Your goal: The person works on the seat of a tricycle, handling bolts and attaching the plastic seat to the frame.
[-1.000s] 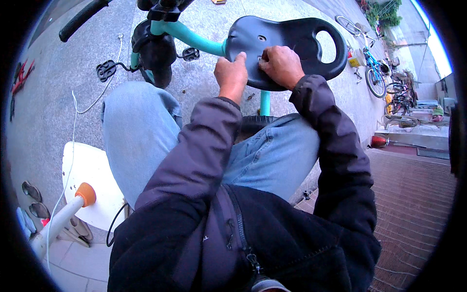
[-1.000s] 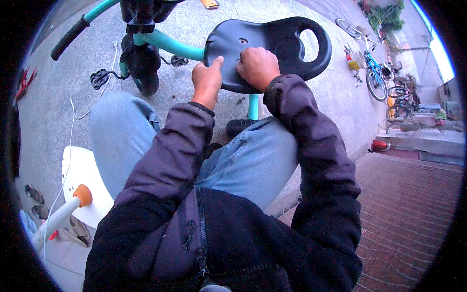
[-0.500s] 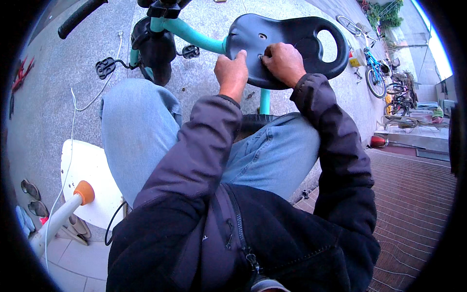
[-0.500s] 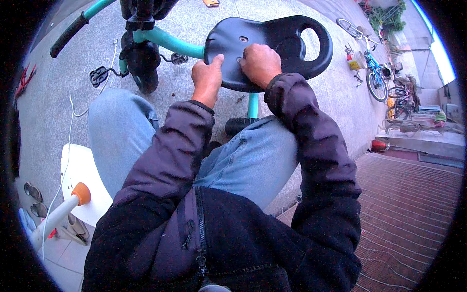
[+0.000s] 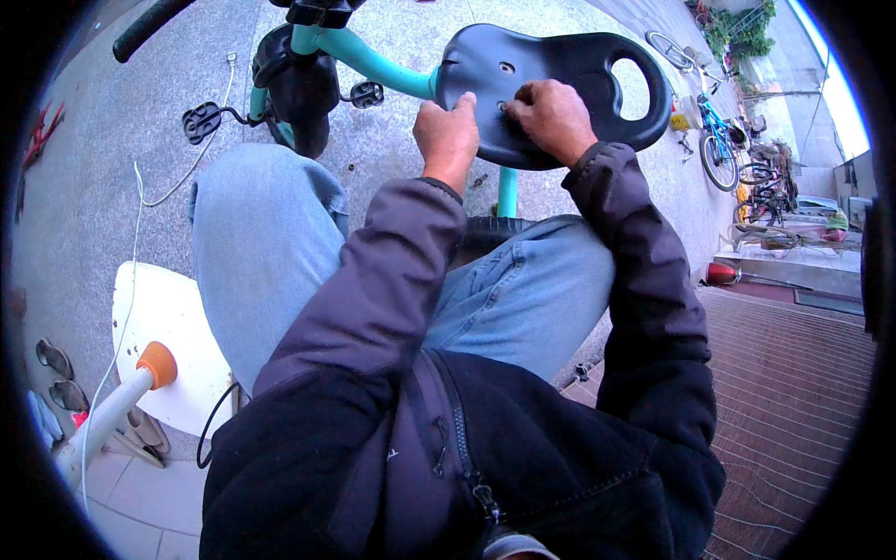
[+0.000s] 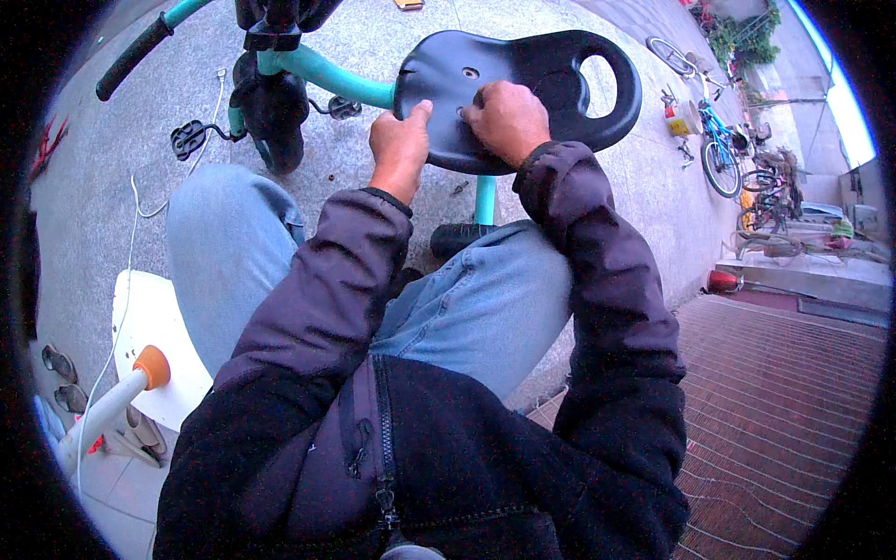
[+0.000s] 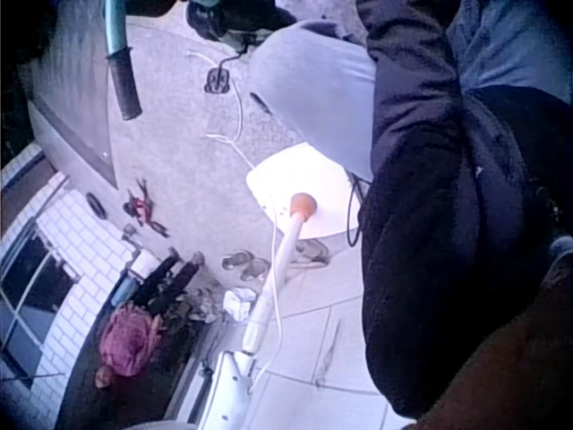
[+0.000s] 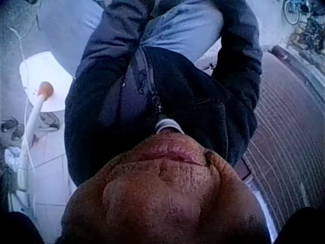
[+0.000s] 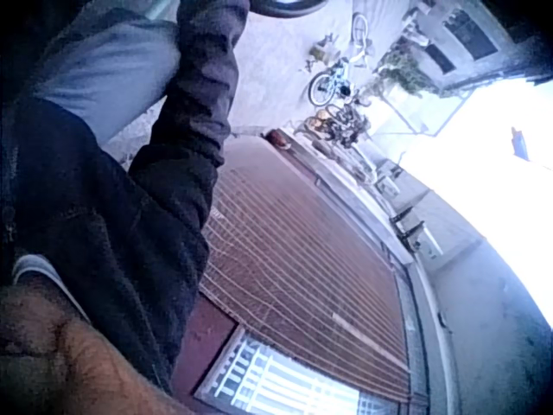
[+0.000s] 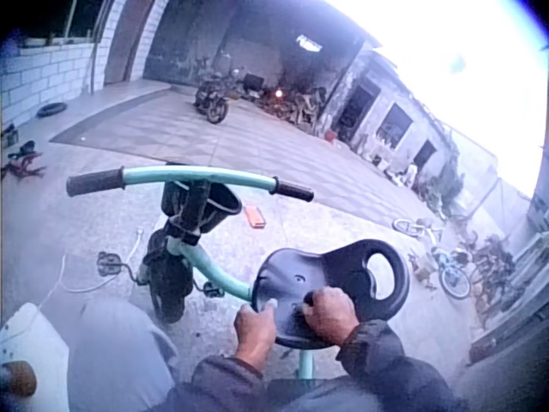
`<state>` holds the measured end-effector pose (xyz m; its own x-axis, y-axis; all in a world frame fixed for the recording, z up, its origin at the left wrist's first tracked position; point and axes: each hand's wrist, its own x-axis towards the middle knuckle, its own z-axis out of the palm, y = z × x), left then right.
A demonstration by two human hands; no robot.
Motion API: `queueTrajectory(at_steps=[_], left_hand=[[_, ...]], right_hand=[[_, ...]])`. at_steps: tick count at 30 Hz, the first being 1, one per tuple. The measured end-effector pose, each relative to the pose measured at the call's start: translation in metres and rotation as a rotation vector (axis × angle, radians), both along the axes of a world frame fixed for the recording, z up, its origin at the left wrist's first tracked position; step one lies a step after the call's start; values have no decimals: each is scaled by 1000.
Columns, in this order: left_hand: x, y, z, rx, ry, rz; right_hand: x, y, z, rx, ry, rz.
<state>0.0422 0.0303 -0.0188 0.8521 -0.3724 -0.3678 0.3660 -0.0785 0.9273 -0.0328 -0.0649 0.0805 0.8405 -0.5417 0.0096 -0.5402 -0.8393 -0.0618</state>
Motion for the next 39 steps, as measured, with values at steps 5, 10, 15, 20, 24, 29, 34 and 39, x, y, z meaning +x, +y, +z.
queueTrajectory(at_steps=[5, 10, 15, 20, 24, 29, 34, 39], left_hand=[[0, 2, 7, 42, 1, 2], [-2, 1, 4, 8, 15, -12], [1, 3, 5, 34, -1, -8], [0, 2, 1, 42, -14, -29], [-1, 2, 0, 11, 7, -12], [-3, 3, 8, 37, 7, -15], [-1, 2, 4, 10, -4, -3], [-1, 1, 2, 16, -4, 1]], right_hand=[[8, 3, -4, -27, 51, 2], [5, 9, -3, -87, 44, 41], [3, -1, -10, 68, -90, 81], [-3, -2, -8, 71, -59, 43], [-3, -5, -9, 81, -55, 75], [-4, -8, -10, 85, -39, 36], [-4, 2, -4, 0, -53, 11], [0, 0, -5, 31, 8, 56]])
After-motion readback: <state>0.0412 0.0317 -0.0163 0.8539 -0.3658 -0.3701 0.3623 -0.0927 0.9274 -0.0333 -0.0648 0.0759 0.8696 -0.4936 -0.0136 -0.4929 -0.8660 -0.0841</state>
